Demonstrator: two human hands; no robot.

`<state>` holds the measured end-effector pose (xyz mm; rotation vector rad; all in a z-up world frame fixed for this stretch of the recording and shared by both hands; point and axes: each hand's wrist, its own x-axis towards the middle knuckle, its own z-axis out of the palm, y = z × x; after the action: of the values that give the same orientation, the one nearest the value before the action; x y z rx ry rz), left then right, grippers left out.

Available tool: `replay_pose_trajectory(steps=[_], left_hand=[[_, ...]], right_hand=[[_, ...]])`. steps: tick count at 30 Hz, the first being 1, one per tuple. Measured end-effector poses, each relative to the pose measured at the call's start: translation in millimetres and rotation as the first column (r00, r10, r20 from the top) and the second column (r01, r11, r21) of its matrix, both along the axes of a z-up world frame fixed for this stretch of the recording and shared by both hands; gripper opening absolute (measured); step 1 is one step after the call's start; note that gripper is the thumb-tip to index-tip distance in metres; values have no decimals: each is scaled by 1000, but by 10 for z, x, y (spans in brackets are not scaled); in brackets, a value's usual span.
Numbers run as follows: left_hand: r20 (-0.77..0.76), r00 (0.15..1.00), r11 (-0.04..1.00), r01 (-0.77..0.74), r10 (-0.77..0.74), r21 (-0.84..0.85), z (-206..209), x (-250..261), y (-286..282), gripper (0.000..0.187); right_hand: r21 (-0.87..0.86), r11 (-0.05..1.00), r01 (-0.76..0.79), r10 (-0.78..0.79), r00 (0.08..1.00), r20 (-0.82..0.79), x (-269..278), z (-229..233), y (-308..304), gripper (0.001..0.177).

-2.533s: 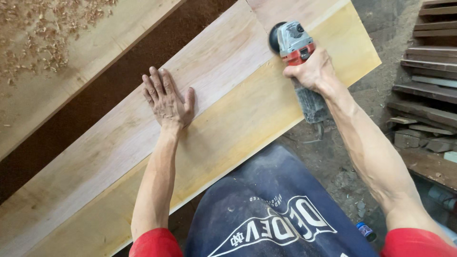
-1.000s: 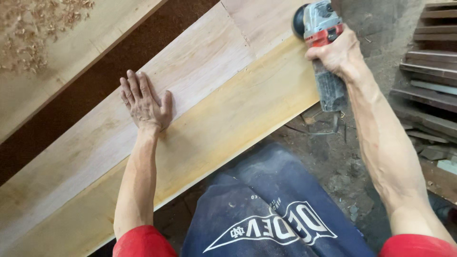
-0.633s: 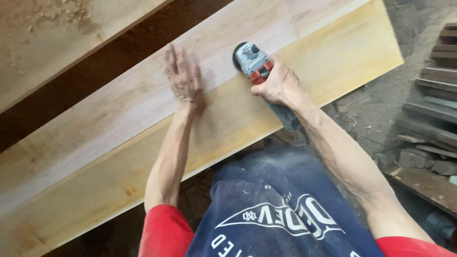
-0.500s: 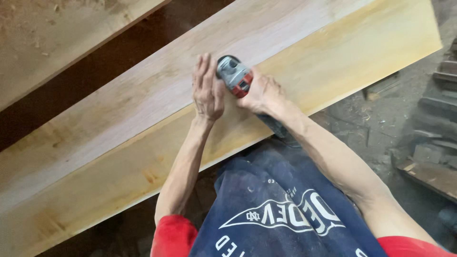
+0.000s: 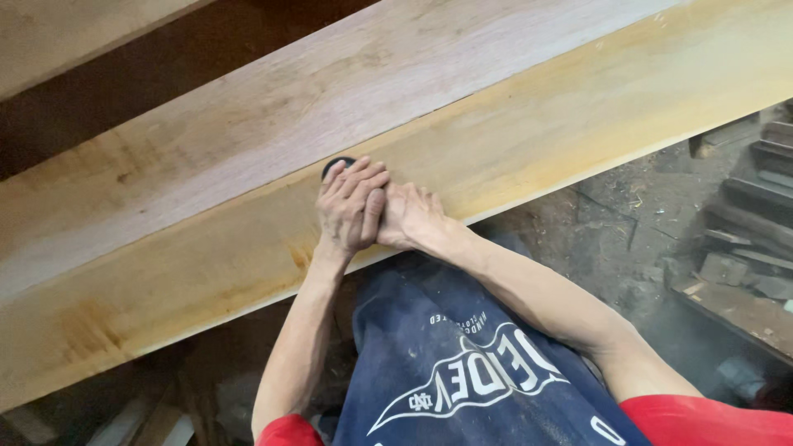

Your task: The person uses an angle grinder with a sanding disc to sand a large wooden board. They move the tool across the surface in long strokes, occasionally pausing to reposition their hands. The board is supported on a workbench in a workshop.

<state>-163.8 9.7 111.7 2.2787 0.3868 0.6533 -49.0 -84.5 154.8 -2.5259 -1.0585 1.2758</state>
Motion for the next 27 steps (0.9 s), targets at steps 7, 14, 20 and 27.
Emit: replay_pose_trajectory(steps=[7, 14, 20, 27], left_hand=[[142, 942, 952, 306, -304, 6, -40, 1587, -642, 24], [165, 855, 869, 495, -492, 25, 74, 3202, -1404, 24], [183, 817, 837, 540, -546, 89, 41, 4289, -2176, 25], [153, 812, 826, 552, -563, 114, 29, 4705, -2938, 30]], right_hand=[[-70, 975, 210, -201, 973, 115, 1183, 213, -885, 59], [218, 939, 267, -306, 938, 165, 2476, 224, -1852, 65], [209, 900, 382, -415, 899, 139, 3360, 261, -2677, 54], [270, 902, 338, -405, 880, 249, 3557, 314, -3319, 61]])
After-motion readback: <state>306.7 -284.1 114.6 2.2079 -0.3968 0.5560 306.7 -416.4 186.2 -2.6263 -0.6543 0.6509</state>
